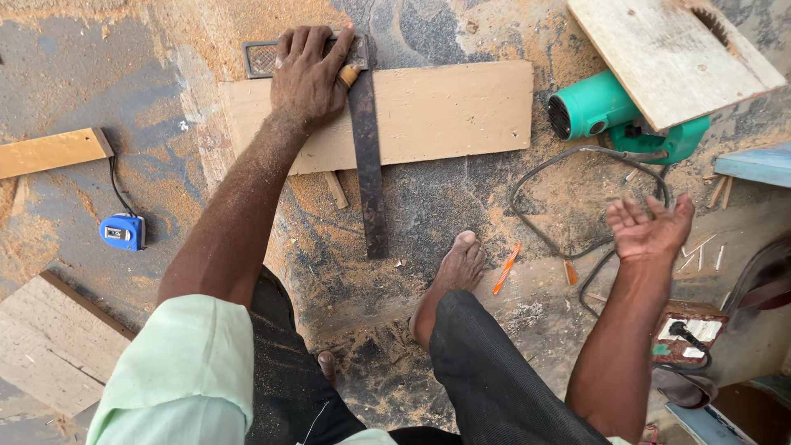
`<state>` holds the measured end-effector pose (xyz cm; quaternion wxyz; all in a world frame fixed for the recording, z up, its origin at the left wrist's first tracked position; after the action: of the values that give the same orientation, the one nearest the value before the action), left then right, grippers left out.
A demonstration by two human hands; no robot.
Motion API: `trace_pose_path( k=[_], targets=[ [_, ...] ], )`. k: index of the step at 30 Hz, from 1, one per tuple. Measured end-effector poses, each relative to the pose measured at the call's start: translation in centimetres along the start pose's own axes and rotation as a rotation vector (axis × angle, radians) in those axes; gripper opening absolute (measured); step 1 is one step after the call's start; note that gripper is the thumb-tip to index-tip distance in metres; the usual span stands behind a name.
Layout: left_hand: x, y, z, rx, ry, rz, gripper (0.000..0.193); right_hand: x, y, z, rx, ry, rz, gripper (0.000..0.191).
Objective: The person sits on the floor of a workshop and works on flat wood pieces. They measure a board with a tape measure, mark it with a pencil, cut it with a jigsaw, check pieces against a try square, and sand or smooth the cut pieces by hand, arranging the cut pieces on the floor.
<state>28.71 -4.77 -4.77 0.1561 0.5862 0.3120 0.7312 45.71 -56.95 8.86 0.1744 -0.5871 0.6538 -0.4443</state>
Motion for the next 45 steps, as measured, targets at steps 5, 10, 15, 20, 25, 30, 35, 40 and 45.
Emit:
trace_pose_path(
  k=[5, 10, 15, 20, 25, 30, 35, 40, 45],
  targets=[
    [0.5, 0.4, 0.7, 0.109, -0.039, -0.007, 0.059, -7.1, 0.2, 7.0, -0.269, -0.315, 0.466, 0.060],
    [1.1, 0.8, 1.0, 0.157, -0.049, -0.047, 0.055, -9.8, -2.2, 8.3, -0.304, -0.475, 0.752, 0.040],
    [1.7, 0.9, 0.8, 0.156, -0.023, -0.030, 0.056, -11.1, -8.9, 5.9, 0.001, -0.636, 0.620, 0.031],
    [1.4, 0.4, 0.8, 0.120, -0.010, -0.024, 0.054, -14.2, -13.8, -6.1, 0.412, -0.751, 0.023, 0.054],
    [0.6, -0.1, 0.7, 0.078, 0.041, -0.029, 0.055, -10.9, -6.1, -19.5, 0.660, -0.528, -0.175, 0.062],
    [0.0, -0.6, 0.8, 0.095, 0.031, -0.037, 0.063, -9.2, 3.7, -23.4, 0.746, -0.512, -0.566, 0.067],
    [-0.2, -0.8, 0.9, 0.076, 0.041, -0.010, 0.065, -8.8, 9.9, -23.4, 0.906, -0.487, -0.751, 0.067],
    [-0.2, -0.6, 0.9, 0.087, 0.052, -0.039, 0.065, -9.2, 12.0, -23.2, 0.919, -0.516, -0.704, 0.068],
    [-0.3, -0.5, 1.1, 0.139, 0.007, -0.033, 0.058, -9.5, 12.1, -23.3, 0.864, -0.501, -0.710, 0.068]
  ],
)
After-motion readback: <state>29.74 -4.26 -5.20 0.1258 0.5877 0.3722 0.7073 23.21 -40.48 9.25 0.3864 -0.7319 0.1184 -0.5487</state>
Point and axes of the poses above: each hand's wrist, its own z-axis towards the middle knuckle, its own x-axis out of the back of the hand, y = z × x, the point moved 4 cm from there along z, towards the middle knuckle, and after that the axes turned 15 degrees about -z, right-handed, at the moved point
